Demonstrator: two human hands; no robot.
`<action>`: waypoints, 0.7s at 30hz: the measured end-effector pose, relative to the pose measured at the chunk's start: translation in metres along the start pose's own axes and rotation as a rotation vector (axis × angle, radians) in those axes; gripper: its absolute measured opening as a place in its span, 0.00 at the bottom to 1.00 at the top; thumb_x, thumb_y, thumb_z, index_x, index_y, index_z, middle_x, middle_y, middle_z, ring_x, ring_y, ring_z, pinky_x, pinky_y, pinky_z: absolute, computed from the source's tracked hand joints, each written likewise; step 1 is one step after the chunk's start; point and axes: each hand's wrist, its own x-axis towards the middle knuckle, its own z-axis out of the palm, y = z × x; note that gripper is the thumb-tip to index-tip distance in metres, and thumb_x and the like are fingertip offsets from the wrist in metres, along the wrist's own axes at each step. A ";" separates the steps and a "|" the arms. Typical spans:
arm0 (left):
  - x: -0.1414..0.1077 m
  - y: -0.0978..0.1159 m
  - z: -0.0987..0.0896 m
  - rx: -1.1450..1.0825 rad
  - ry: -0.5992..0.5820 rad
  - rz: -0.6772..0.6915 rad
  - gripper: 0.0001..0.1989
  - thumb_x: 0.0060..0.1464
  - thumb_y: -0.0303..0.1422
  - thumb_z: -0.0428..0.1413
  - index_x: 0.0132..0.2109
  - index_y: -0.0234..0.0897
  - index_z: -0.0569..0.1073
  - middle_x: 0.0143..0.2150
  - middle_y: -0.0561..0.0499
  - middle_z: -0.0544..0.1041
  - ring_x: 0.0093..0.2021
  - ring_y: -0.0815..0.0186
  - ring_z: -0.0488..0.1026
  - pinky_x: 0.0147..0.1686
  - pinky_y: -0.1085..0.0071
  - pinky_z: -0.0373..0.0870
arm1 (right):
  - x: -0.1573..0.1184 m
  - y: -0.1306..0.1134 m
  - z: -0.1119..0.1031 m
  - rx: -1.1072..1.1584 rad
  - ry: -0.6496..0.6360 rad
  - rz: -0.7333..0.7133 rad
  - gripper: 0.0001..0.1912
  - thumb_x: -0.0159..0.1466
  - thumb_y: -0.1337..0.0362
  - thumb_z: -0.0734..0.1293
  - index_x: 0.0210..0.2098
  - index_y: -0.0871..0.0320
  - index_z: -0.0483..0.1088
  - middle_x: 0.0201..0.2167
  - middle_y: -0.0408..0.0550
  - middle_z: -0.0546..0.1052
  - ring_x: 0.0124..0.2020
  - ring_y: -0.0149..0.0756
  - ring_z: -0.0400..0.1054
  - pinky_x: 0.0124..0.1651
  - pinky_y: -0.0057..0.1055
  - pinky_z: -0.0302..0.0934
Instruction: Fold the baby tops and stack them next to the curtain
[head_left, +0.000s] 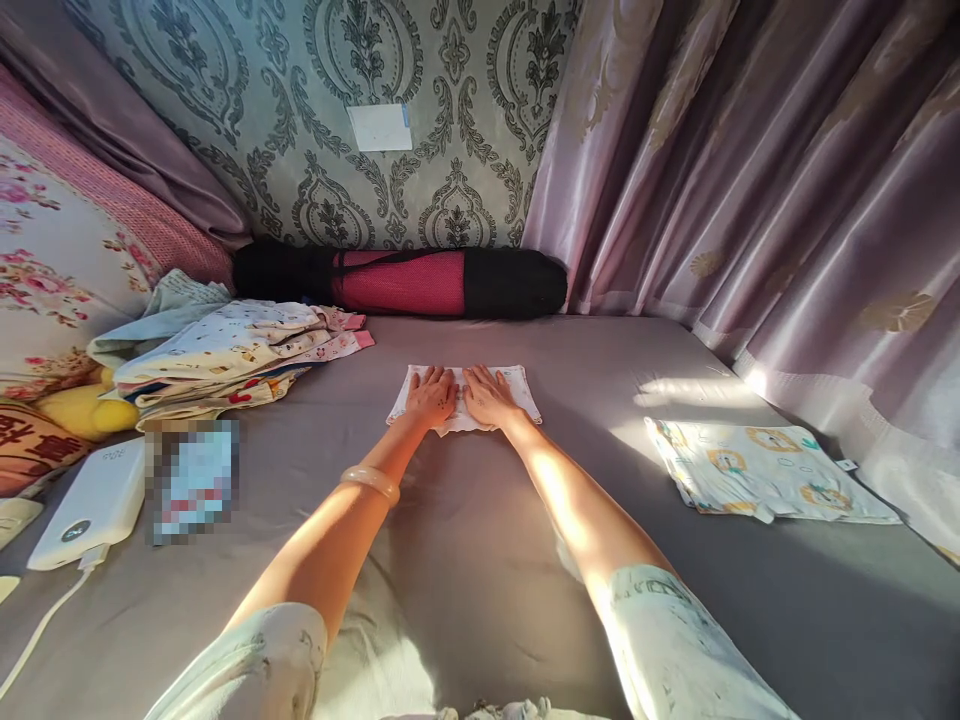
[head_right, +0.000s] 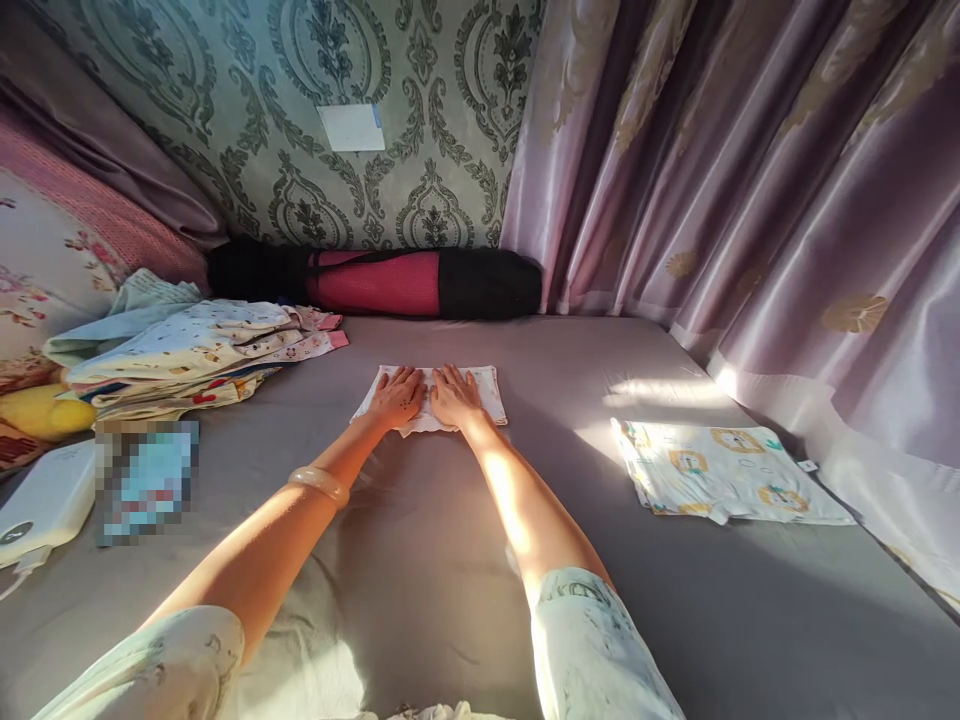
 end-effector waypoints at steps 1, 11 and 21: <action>-0.001 -0.002 -0.002 0.010 0.019 -0.004 0.27 0.68 0.38 0.36 0.69 0.34 0.59 0.72 0.40 0.58 0.73 0.53 0.50 0.69 0.48 0.45 | -0.001 0.003 -0.001 0.000 0.017 0.007 0.29 0.72 0.64 0.48 0.70 0.65 0.54 0.72 0.56 0.52 0.73 0.45 0.42 0.71 0.49 0.38; -0.006 -0.020 0.006 0.003 0.064 -0.066 0.29 0.67 0.41 0.33 0.67 0.36 0.62 0.71 0.42 0.60 0.72 0.52 0.50 0.67 0.48 0.50 | -0.008 0.019 0.008 -0.042 0.064 0.049 0.29 0.72 0.63 0.49 0.69 0.65 0.57 0.71 0.57 0.55 0.72 0.47 0.45 0.71 0.51 0.37; -0.006 -0.020 0.000 -0.023 0.006 -0.061 0.29 0.67 0.41 0.34 0.68 0.36 0.61 0.72 0.41 0.57 0.73 0.51 0.49 0.67 0.46 0.50 | -0.008 0.017 0.003 -0.028 0.016 0.056 0.29 0.72 0.62 0.49 0.69 0.63 0.56 0.72 0.55 0.54 0.73 0.45 0.43 0.72 0.51 0.36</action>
